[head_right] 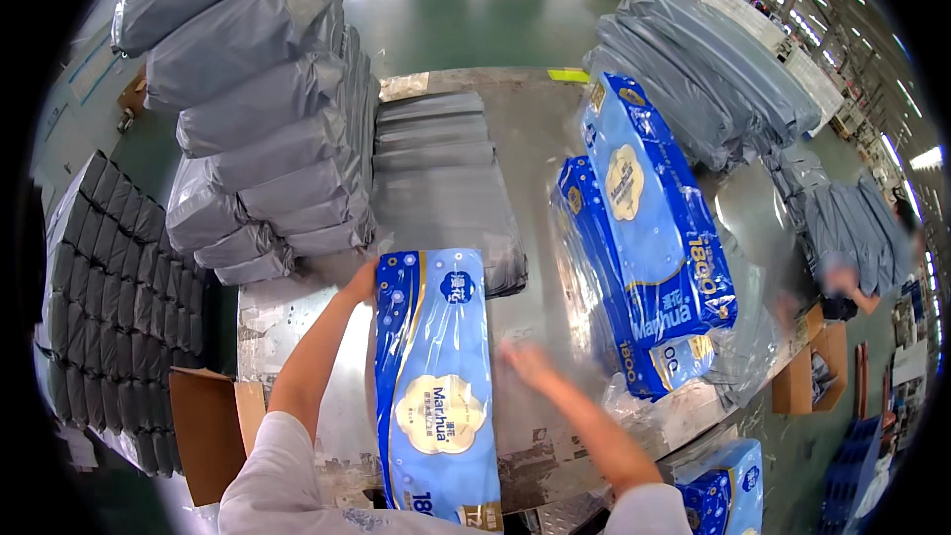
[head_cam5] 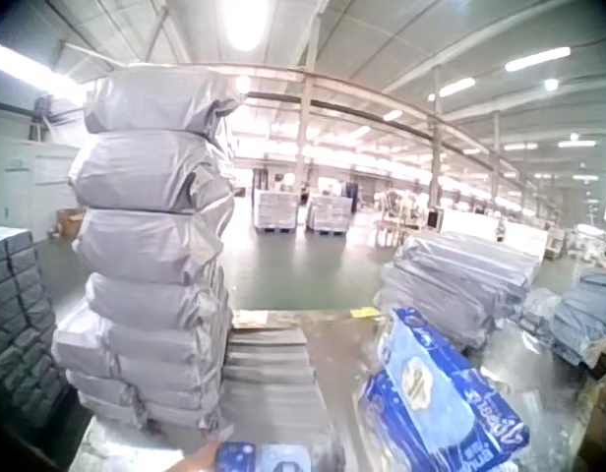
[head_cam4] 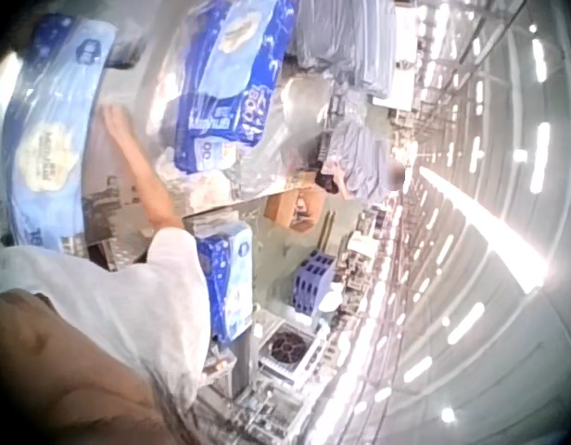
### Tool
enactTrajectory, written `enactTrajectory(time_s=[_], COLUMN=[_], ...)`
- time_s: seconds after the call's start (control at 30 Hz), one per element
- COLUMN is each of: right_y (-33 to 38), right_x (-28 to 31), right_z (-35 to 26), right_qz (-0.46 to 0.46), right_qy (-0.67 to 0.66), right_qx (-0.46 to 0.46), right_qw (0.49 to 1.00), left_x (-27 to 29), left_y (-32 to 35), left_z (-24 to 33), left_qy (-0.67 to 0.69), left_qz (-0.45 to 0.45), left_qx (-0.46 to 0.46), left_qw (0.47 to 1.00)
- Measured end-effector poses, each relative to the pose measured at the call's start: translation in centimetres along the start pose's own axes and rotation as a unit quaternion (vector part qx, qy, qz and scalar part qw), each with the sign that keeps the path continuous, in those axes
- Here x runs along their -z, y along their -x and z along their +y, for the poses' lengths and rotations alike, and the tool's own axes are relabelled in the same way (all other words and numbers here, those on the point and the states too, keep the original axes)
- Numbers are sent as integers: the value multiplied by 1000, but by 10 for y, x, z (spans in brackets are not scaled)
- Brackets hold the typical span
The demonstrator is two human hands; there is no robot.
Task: The person repeatedly places blue tissue paper packages onto a table, wraps them in gray plastic bags, and stacks the wrapped bundles. A coworker performs similar wrapping actions across the table.
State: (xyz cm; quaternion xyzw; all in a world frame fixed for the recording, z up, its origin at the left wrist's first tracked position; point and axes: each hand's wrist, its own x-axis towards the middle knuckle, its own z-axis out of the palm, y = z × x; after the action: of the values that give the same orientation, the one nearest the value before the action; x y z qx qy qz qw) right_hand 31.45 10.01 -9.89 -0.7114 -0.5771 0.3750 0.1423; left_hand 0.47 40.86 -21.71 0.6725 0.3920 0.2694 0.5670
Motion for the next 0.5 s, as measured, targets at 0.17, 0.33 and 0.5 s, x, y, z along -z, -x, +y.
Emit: enactTrajectory(time_s=[0.17, 0.33, 0.5], right_y=[-171, -227, -218], right_x=[44, 41, 45], right_z=[-2, -1, -5], right_qz=[247, 176, 286], right_qy=[282, 243, -32], right_qx=[239, 188, 135], right_qw=[896, 935, 948], left_x=[-25, -25, -23], left_y=[21, 16, -22], left_z=[42, 93, 72], left_qy=[-311, -533, -592], left_qz=[-9, -11, 180], left_qx=[-66, -34, -39], left_qw=[948, 845, 784])
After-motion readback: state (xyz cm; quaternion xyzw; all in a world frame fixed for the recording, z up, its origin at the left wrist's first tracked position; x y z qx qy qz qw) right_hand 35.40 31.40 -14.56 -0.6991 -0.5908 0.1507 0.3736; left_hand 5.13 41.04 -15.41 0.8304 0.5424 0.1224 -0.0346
